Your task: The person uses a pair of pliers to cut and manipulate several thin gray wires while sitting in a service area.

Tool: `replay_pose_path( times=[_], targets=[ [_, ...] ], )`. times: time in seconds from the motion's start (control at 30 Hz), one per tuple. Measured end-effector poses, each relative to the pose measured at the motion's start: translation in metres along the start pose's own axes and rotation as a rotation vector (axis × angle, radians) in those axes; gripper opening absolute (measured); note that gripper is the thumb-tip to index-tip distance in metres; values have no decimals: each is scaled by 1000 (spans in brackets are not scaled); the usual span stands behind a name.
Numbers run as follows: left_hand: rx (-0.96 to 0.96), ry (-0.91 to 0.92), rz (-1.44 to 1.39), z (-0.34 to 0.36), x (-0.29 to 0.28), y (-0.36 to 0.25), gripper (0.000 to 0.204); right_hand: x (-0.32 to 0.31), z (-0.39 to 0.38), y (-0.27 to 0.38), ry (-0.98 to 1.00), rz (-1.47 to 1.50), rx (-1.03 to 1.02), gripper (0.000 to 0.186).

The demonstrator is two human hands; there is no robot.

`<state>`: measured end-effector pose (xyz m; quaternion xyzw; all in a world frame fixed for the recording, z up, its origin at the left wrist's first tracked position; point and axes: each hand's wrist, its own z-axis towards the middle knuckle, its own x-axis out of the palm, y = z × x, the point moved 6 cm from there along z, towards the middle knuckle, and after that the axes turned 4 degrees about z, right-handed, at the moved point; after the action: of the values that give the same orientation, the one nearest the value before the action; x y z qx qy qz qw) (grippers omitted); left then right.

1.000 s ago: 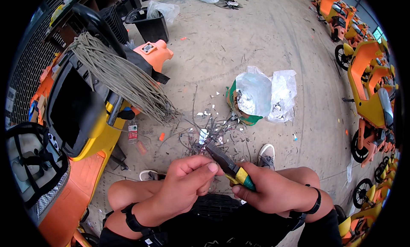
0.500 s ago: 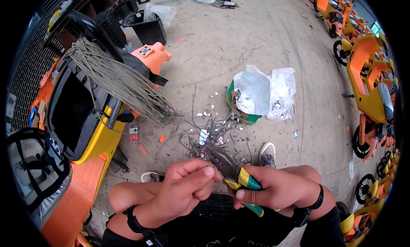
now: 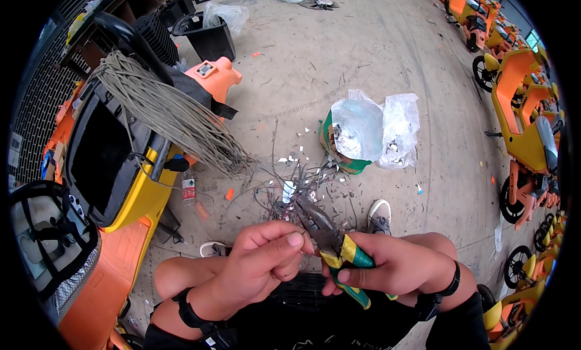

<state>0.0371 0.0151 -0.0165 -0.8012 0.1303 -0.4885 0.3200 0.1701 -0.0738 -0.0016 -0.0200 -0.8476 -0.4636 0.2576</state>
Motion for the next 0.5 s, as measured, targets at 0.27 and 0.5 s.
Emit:
replay_pose_path(
  times=[0.27, 0.5],
  targets=[
    [-12, -44, 69, 0, -2, 1, 21, -1, -2, 8, -122, -273, -50, 29],
    [1, -95, 152, 2, -3, 1, 20, -3, -2, 10, -187, -451, -143, 30]
  ],
)
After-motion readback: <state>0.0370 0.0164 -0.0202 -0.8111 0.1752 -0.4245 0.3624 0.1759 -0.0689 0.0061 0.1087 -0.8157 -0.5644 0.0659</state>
